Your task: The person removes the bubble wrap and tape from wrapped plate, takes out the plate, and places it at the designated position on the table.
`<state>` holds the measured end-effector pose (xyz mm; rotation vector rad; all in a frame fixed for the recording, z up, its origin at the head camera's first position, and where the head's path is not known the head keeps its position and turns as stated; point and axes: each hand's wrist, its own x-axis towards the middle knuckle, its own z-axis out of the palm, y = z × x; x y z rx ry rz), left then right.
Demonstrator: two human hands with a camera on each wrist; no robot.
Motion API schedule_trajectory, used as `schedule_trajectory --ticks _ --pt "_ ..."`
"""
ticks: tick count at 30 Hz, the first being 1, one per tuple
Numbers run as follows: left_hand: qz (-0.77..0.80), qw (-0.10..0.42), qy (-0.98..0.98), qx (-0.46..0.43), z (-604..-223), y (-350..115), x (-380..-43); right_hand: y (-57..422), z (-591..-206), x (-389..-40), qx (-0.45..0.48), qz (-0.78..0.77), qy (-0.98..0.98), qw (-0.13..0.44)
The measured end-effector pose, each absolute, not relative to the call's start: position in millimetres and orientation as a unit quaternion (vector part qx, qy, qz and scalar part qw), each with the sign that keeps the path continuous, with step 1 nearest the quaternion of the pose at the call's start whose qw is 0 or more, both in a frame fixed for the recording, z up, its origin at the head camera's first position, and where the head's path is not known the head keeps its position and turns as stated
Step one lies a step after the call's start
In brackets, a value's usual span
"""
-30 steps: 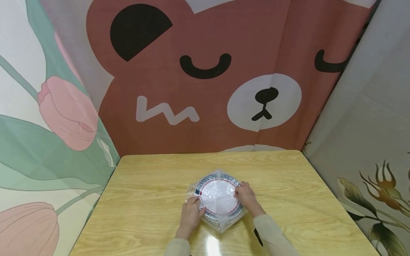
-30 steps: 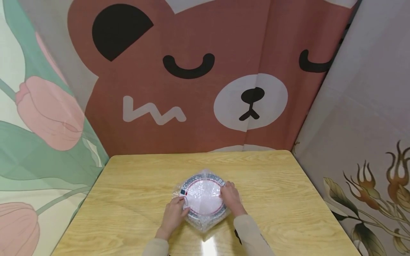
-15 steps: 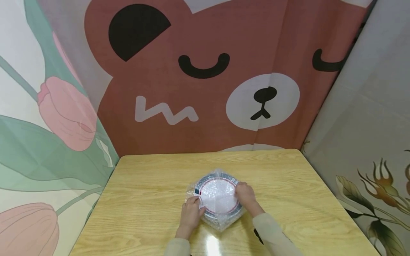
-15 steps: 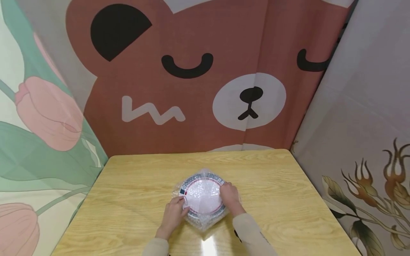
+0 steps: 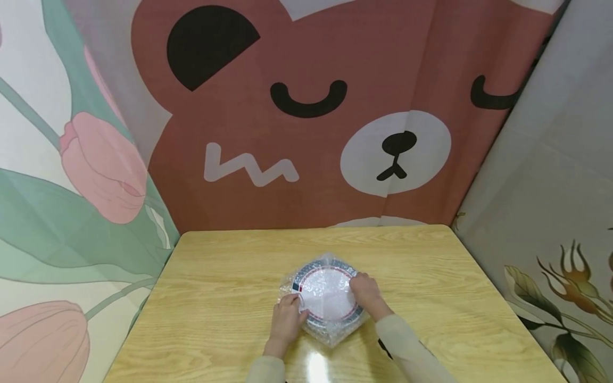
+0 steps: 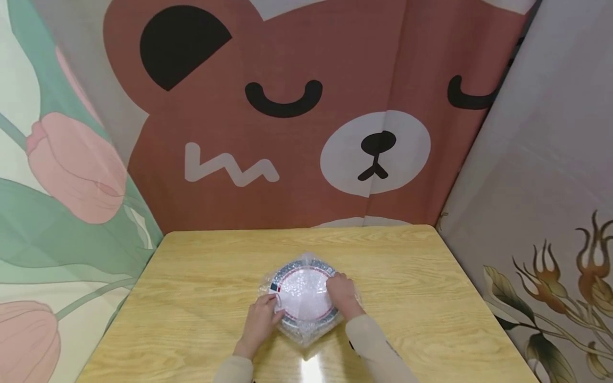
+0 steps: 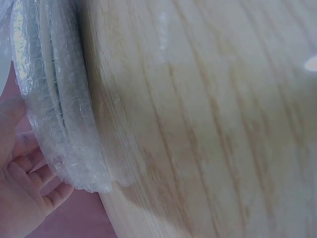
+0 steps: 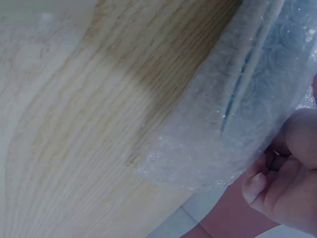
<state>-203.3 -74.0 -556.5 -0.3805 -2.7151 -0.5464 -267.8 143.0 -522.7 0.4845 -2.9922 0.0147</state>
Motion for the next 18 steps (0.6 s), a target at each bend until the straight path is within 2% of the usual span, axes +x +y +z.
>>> schedule_trajectory --ticks 9,18 --pt "-0.189 0.194 -0.953 -0.138 -555.5 -73.9 -201.5 139.1 -519.6 -270.1 0.153 -0.021 -0.988 0.0" --pt "-0.191 0.182 -0.955 -0.136 -557.1 -74.0 -202.8 136.2 -515.5 -274.4 0.128 0.018 -0.99 -0.051"
